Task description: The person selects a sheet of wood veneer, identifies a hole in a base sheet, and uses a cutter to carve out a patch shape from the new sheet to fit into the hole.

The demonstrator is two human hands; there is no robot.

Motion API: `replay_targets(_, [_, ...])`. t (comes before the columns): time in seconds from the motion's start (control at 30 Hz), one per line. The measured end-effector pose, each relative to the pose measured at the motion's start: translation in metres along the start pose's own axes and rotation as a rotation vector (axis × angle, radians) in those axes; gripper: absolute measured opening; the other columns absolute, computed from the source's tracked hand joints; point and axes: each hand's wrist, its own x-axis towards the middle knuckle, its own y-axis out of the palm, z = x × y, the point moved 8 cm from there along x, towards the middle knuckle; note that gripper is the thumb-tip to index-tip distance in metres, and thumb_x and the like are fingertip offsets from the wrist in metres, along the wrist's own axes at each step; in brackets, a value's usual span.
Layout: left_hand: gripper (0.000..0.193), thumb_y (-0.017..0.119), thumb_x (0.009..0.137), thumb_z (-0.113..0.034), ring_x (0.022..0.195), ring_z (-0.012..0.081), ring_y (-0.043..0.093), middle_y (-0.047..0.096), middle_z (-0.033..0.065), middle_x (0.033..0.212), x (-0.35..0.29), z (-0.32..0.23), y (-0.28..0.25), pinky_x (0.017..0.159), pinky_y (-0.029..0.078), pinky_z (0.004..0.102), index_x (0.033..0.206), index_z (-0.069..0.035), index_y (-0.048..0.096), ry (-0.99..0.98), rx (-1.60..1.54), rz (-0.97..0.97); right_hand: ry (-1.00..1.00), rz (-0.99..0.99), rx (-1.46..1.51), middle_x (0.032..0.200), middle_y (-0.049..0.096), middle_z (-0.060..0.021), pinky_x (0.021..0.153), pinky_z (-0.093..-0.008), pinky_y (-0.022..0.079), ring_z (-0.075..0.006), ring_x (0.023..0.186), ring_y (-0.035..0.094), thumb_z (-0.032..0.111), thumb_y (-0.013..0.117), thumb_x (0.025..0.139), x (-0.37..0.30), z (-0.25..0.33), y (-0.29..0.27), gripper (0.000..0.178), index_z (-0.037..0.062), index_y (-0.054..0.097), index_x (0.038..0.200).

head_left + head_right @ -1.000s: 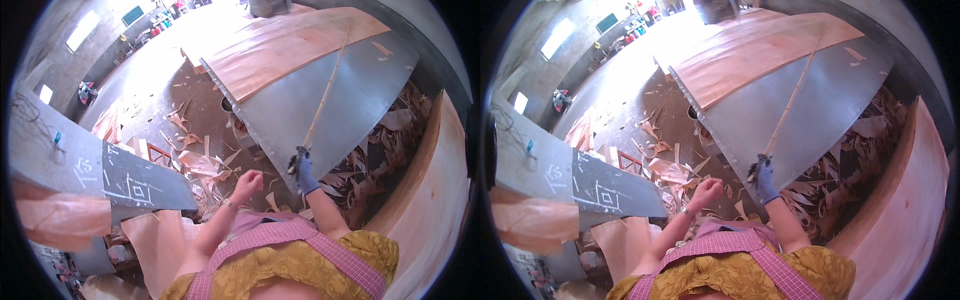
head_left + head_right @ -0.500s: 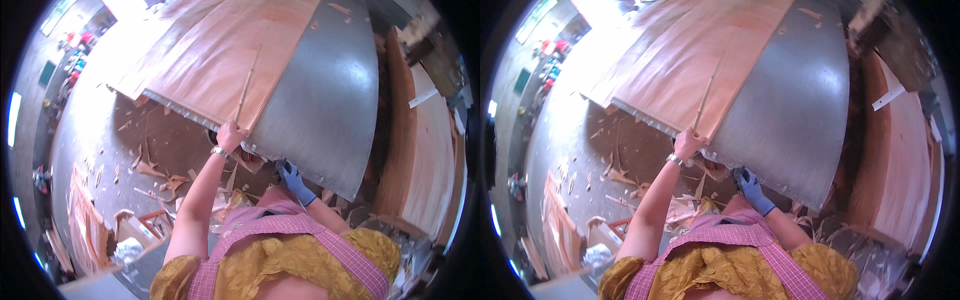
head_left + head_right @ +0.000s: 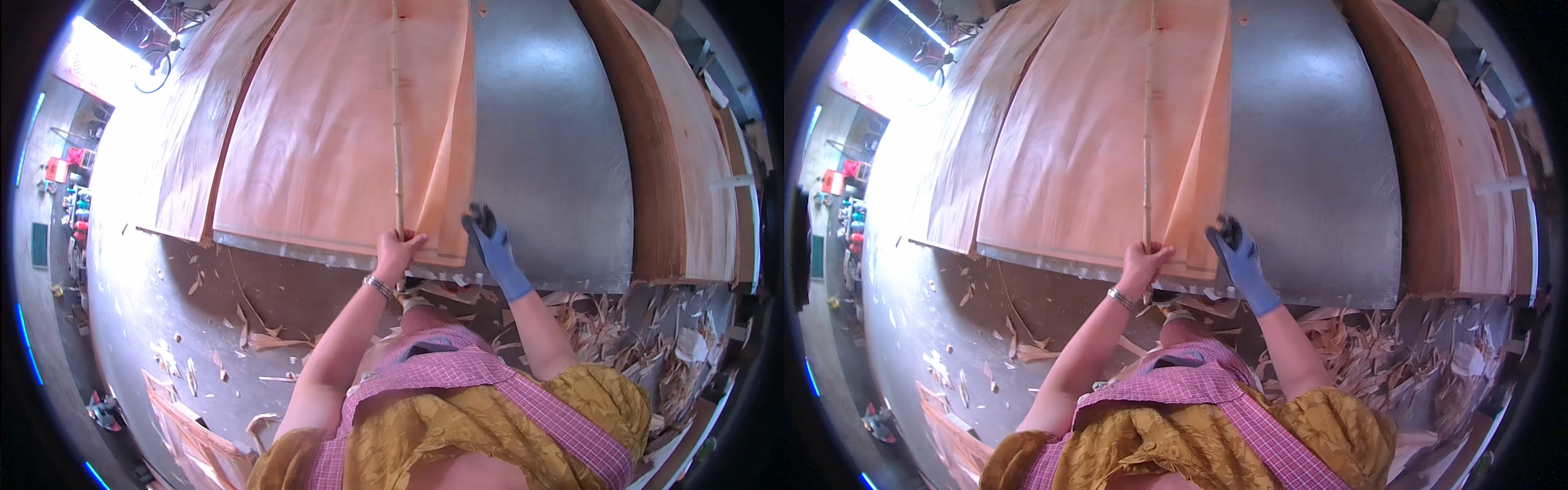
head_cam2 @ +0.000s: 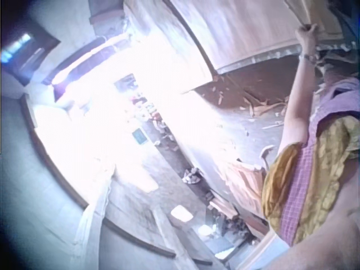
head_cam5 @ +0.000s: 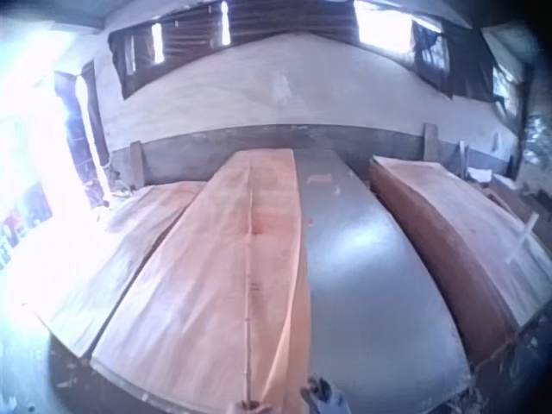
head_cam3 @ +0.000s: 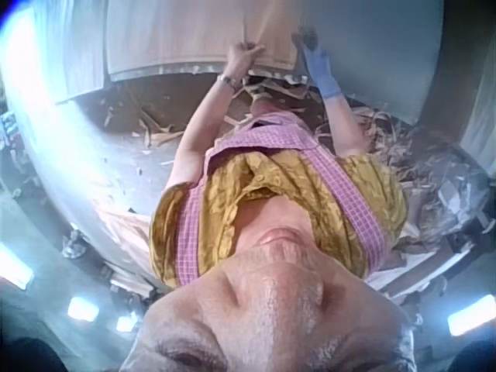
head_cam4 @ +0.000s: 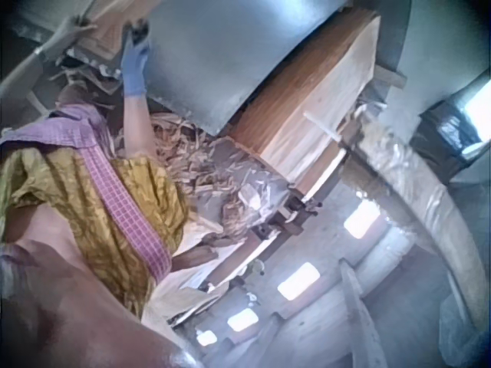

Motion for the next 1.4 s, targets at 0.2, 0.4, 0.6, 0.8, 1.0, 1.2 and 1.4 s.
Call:
replay_targets(0.2, [0.038,0.075,0.088,-0.031,0.062,0.0074,0.055,0.06,-0.0007,0.071,-0.006,-0.022,-0.061,0.053,0.043,0.0254,0.1,0.003,0.066,0.245,-0.108,-0.09,-0.314,-0.184,-0.385,0.109,0.068,-0.0221,0.081,-0.0401,0.054,-0.0354,0.096,0.068,0.031,0.071,0.087,0.098,0.058,0.121,0.06,-0.0032,0.051,0.132])
replay_targets(0.4, [0.032,0.052,0.1,-0.029,0.059,0.0238,0.051,0.052,0.019,0.066,0.009,-0.001,-0.202,0.059,0.044,0.0394,0.099,0.002,0.061,0.355,0.079,-0.211,-0.216,-0.008,-0.514,0.091,0.07,-0.0184,0.073,-0.0468,0.053,-0.0389,0.085,0.067,0.029,0.063,0.091,0.13,0.128,0.247,0.037,0.0036,0.061,0.117])
replay_targets(0.6, [0.03,0.055,0.097,-0.03,0.07,0.0428,0.058,0.06,0.024,0.075,0.045,0.03,-0.291,0.063,0.046,0.0462,0.105,0.0,0.055,0.322,0.205,-0.103,-0.236,0.011,-0.66,0.074,0.064,-0.0163,0.067,-0.0481,0.048,-0.039,0.075,0.064,0.033,0.062,0.091,0.148,0.164,0.362,0.028,0.0061,0.06,0.084])
replay_targets(0.8, [0.06,0.059,0.088,-0.007,0.081,0.0229,0.062,0.063,0.0146,0.099,0.047,0.044,-0.301,0.067,0.049,0.0367,0.143,-0.004,0.034,0.358,-0.061,0.279,-0.214,0.07,-0.749,0.085,0.068,-0.0167,0.075,-0.0458,0.05,-0.0368,0.086,0.066,0.041,0.063,0.088,0.167,0.177,0.478,0.034,0.0063,0.063,0.09])
replay_targets(1.0, [0.041,0.076,0.083,-0.012,0.072,0.011,0.057,0.058,0.003,0.09,0.037,0.06,-0.304,0.058,0.051,0.027,0.113,-0.005,0.05,0.131,-0.517,0.341,-0.225,0.247,-0.552,0.062,0.052,-0.0035,0.055,-0.031,0.041,-0.012,0.059,0.051,0.028,0.068,0.091,0.161,0.259,0.601,0.031,0.0032,0.055,0.078])
replay_targets(1.2, [0.017,0.069,0.092,-0.021,0.07,0.0137,0.061,0.062,0.0023,0.082,0.037,0.072,-0.307,0.058,0.056,0.0309,0.098,-0.008,0.059,-0.21,-1.007,0.249,-0.134,0.165,-0.124,0.067,0.054,-0.0033,0.056,-0.0302,0.044,-0.0094,0.06,0.05,0.026,0.065,0.095,0.101,0.257,0.54,0.023,0.0024,0.063,0.097])
replay_targets(1.4, [0.015,0.065,0.095,-0.02,0.068,0.0136,0.06,0.067,0.0056,0.087,0.01,0.041,-0.339,0.057,0.05,0.0284,0.096,-0.007,0.057,-0.344,-0.827,0.344,0.3,-0.103,-0.56,0.078,0.065,-0.0025,0.065,-0.0256,0.049,-0.0077,0.076,0.059,0.042,0.077,0.084,-0.016,0.107,0.436,0.04,0.0063,0.067,0.099])
